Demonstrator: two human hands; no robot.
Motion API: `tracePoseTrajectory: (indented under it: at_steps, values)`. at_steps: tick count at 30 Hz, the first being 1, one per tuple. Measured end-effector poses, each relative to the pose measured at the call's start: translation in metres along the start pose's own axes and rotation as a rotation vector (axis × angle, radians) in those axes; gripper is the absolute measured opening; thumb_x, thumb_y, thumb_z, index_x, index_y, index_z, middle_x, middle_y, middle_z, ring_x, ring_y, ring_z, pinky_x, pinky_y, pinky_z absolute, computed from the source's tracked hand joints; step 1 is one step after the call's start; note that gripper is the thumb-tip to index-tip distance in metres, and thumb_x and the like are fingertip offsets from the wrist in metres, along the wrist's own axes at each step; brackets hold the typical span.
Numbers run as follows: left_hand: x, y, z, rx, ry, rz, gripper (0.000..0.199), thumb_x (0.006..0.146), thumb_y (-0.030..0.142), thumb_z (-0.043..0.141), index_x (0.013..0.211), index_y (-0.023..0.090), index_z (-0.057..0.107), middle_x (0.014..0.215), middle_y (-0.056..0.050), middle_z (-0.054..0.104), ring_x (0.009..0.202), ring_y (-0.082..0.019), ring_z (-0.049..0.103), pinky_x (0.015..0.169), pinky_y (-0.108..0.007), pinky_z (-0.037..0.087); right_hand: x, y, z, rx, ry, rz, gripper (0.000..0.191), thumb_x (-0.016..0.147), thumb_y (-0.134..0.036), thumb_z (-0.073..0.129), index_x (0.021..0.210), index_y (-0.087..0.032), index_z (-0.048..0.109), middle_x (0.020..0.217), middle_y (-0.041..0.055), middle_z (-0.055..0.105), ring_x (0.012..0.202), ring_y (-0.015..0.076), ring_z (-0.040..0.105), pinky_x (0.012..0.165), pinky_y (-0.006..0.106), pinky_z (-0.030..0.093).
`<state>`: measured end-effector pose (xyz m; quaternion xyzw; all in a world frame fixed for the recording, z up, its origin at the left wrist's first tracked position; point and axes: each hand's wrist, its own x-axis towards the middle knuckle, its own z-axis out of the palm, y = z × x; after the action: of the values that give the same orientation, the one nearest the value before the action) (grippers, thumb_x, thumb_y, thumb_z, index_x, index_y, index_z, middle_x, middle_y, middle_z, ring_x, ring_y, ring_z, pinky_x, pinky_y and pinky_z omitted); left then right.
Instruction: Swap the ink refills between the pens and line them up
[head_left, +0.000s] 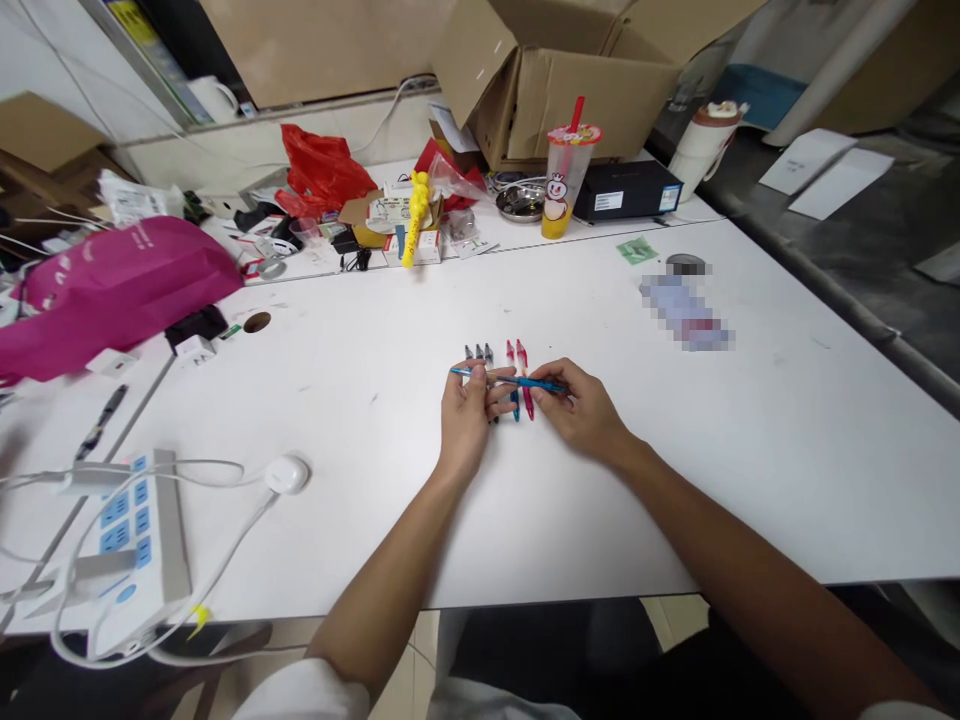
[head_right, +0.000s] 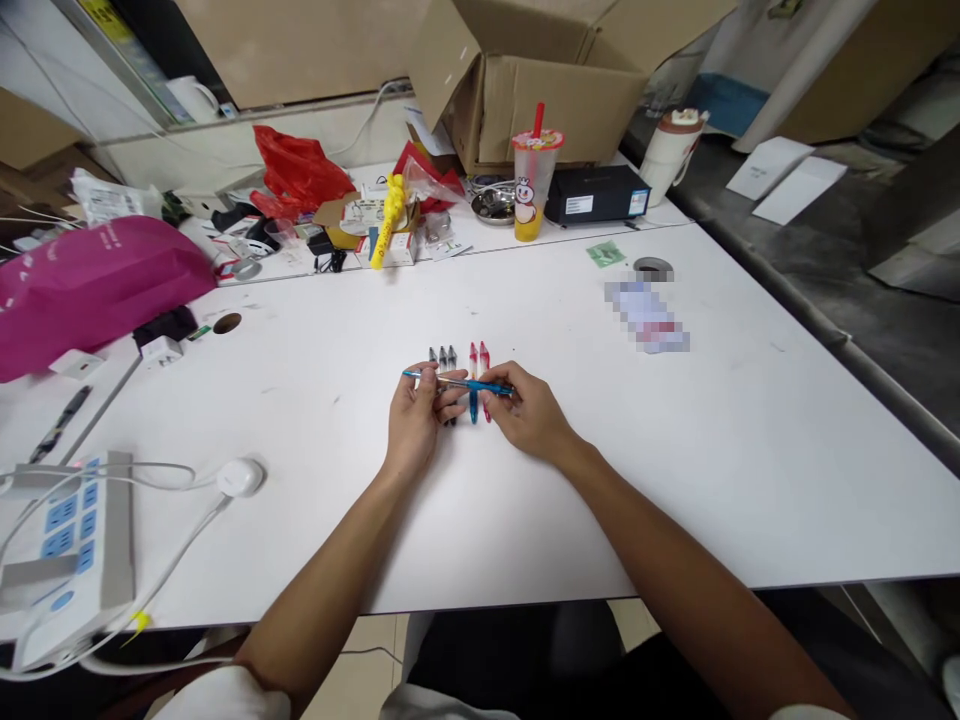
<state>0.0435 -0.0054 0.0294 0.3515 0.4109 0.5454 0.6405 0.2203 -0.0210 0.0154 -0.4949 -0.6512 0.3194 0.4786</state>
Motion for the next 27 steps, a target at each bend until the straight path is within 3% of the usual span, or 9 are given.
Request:
tracePoseTrajectory:
  at_steps: [3,10,14,17,20,23,27]
  values:
    - [0.003,-0.002,-0.002,-0.003,0.019,0.018,0.049,0.088,0.058,0.076,0.111,0.021,0.052,0.103,-0.01,0.079,0.081,-0.017,0.077,0.065,-0.024,0.059,-0.001,0.0,0.0,-0.009,-0.057,0.02,0.02,0.099,-0.04,0.06,0.106,-0.022,0.067,0.084,0.0023,0.07,0.066,0.0152,0.059,0.061,0.03,0.048]
    - [0.008,-0.004,-0.004,0.051,0.022,0.092,0.047,0.089,0.059,0.075,0.103,0.021,0.051,0.105,-0.012,0.079,0.085,-0.019,0.078,0.07,-0.028,0.062,0.0,0.003,0.001,-0.007,-0.079,0.04,0.024,0.1,-0.043,0.059,0.11,-0.022,0.065,0.09,0.0037,0.07,0.071,0.016,0.061,0.064,0.03,0.048]
    - [0.008,-0.001,-0.006,0.067,0.014,0.084,0.045,0.09,0.058,0.073,0.101,0.021,0.05,0.106,-0.013,0.08,0.088,-0.02,0.079,0.068,-0.026,0.061,-0.001,0.004,0.001,-0.072,-0.102,0.047,0.025,0.102,-0.045,0.054,0.102,-0.023,0.066,0.079,0.0012,0.067,0.064,0.0151,0.057,0.062,0.03,0.046]
    - [0.009,0.002,-0.008,0.087,0.024,0.081,0.045,0.09,0.058,0.074,0.101,0.021,0.051,0.105,-0.013,0.08,0.087,-0.019,0.079,0.066,-0.026,0.061,-0.002,0.004,0.0,-0.085,-0.098,0.039,0.026,0.099,-0.045,0.059,0.112,-0.023,0.064,0.086,0.0019,0.07,0.064,0.0149,0.057,0.062,0.031,0.045]
    - [0.01,0.003,-0.01,0.088,0.033,0.078,0.045,0.088,0.058,0.076,0.101,0.021,0.052,0.1,-0.011,0.08,0.083,-0.018,0.078,0.066,-0.025,0.061,-0.003,0.002,0.0,-0.109,-0.139,0.067,0.026,0.103,-0.046,0.053,0.107,-0.023,0.065,0.078,0.0007,0.068,0.062,0.015,0.056,0.064,0.031,0.045]
    - [0.011,0.001,-0.01,0.082,0.031,0.081,0.045,0.087,0.057,0.077,0.1,0.022,0.053,0.096,-0.008,0.08,0.082,-0.017,0.078,0.066,-0.025,0.061,-0.003,0.0,-0.001,-0.125,-0.134,0.062,0.026,0.1,-0.045,0.058,0.113,-0.024,0.065,0.082,0.0008,0.07,0.064,0.0154,0.057,0.067,0.031,0.045]
    - [0.011,0.0,-0.011,0.086,-0.019,0.135,0.044,0.087,0.057,0.077,0.1,0.023,0.053,0.095,-0.006,0.079,0.082,-0.017,0.077,0.068,-0.024,0.06,-0.002,-0.001,-0.002,-0.138,-0.189,0.107,0.03,0.104,-0.048,0.05,0.099,-0.023,0.065,0.069,-0.0016,0.063,0.059,0.0144,0.052,0.061,0.03,0.04]
